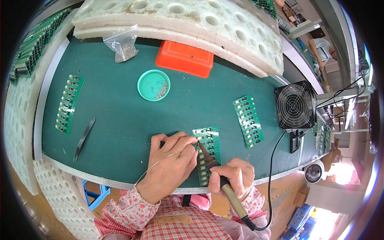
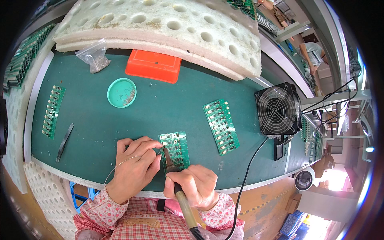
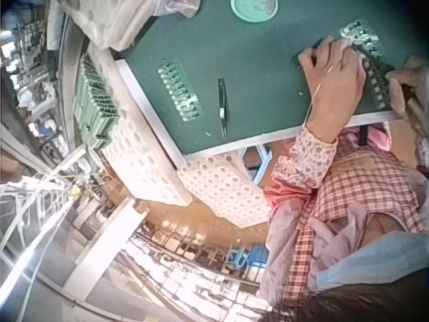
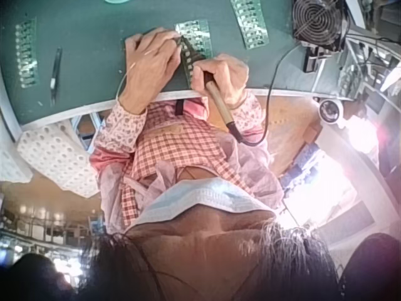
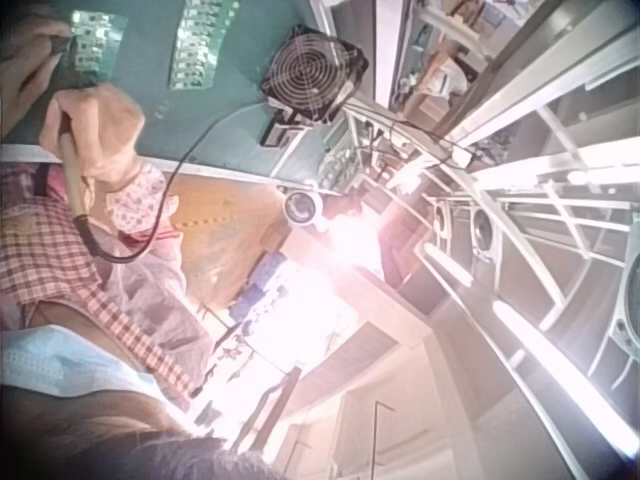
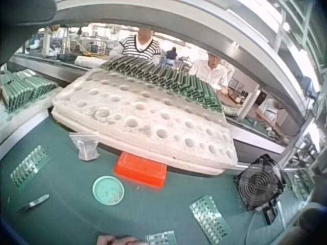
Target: The person solders electrical components onto circuit boards using a soldering iron and solder wire, with tweezers to position the components.
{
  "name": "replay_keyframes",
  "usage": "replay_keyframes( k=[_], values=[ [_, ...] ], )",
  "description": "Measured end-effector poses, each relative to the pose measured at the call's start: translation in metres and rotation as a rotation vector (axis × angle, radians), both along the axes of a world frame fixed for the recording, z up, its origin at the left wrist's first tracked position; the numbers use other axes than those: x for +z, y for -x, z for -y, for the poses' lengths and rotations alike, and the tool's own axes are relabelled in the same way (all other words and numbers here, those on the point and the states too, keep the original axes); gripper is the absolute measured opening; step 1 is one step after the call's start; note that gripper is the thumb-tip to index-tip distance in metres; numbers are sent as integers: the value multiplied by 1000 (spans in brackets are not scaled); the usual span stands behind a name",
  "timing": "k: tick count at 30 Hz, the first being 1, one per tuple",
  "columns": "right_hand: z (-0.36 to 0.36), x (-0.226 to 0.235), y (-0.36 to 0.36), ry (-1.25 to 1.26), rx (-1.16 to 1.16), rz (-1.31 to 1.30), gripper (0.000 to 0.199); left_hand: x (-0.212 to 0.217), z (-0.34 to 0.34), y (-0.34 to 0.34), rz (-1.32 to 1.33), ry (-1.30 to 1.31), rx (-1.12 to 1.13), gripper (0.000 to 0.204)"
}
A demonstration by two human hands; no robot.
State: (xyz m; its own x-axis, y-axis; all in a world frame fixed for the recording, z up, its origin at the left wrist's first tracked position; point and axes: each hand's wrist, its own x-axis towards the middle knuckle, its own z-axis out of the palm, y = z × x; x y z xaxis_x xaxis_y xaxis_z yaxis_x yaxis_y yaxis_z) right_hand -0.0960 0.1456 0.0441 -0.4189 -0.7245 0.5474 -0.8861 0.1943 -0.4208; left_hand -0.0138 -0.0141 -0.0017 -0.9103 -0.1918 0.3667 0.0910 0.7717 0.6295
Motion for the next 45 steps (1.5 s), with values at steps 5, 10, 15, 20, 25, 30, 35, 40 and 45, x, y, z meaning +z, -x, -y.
replay_keyframes(
  k=[5, 10, 15, 20, 25, 30, 35, 40, 45],
  values=[
    [0, 2, -1, -25, -19, -10, 15, 0, 1, -1, -1, -8, -4, 12],
    [-23, -6, -2, 118, -223, 226, 14, 2, 1, 0, -5, -1, -8, 11],
    [-34, -23, -8, 158, -317, 315, 18, 0, 0, 0, 7, -10, -7, 11],
    [-30, -28, -10, 186, -324, 326, 27, 1, -1, 2, 10, -3, 2, 11],
    [-30, -32, -11, 260, -343, 445, 13, 2, -3, 5, -6, -2, 30, 16],
    [-28, -34, -11, 270, -338, 443, 14, 2, -3, 5, -7, 9, 31, 15],
    [-27, -36, -15, 262, -331, 422, 14, 2, -3, 5, 3, 17, 29, 15],
    [-28, -38, -16, 254, -282, 373, 15, 2, -4, 5, 5, 20, 29, 16],
    [-28, -38, -15, 263, -240, 346, 16, 2, -3, 5, -5, 14, 28, 16]
  ],
)
